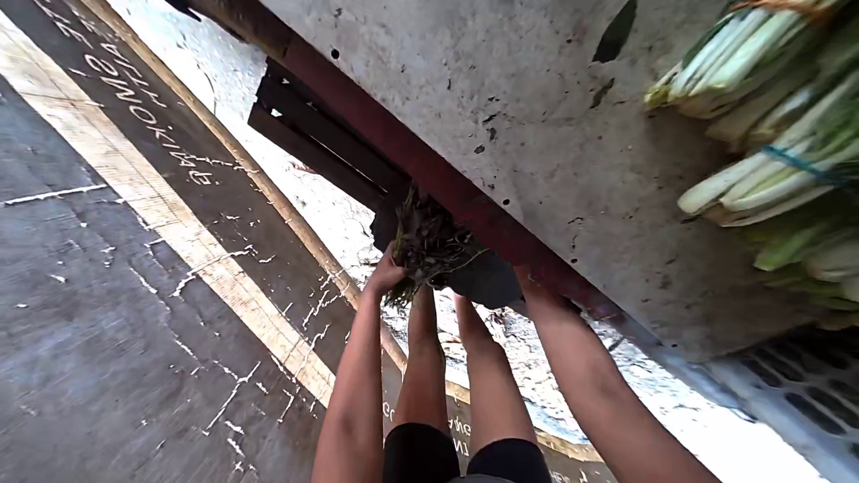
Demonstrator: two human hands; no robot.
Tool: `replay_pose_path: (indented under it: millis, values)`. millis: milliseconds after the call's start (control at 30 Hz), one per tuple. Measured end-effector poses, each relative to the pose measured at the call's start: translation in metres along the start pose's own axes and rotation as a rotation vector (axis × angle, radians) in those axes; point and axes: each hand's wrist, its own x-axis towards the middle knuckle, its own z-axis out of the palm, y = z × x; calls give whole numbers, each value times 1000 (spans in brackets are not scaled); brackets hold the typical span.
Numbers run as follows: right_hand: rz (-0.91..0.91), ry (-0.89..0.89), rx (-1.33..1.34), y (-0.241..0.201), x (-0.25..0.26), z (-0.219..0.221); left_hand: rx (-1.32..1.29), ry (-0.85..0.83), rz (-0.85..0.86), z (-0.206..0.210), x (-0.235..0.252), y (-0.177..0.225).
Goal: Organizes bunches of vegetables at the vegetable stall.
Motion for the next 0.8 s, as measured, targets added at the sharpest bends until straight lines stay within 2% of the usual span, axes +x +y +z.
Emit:
replay_pose_path:
  millis: [67, 133, 167, 233, 300, 367, 400, 500, 633, 800]
  values:
    - [135, 71, 63, 23, 2, 17, 59, -73, -1, -12, 3, 12]
    - [68, 286, 352, 74, 9, 40, 107, -64, -13, -16, -2, 21]
    - [-23, 382, 641, 109, 16, 56, 127, 8, -33, -15, -7, 24]
    - [-100, 421, 1184, 151, 16, 83, 128, 242, -56, -12, -14, 26]
    - [26, 395, 1394, 172, 6, 104, 97, 466, 12, -11, -19, 18]
    - [116, 351, 1363, 185, -12, 124, 114, 568, 50, -3, -23, 20]
    - [142, 344, 1328, 191, -22, 133, 108, 559, 55, 4, -25, 25]
    - [168, 339, 1235, 203, -59, 153, 127, 422, 68, 34, -34, 39]
    - [117, 332, 1173, 211, -115, 165, 246, 296, 62, 82, -51, 71]
    - [24, 426, 1166, 236, -169, 193, 410, 158, 40, 119, -71, 87]
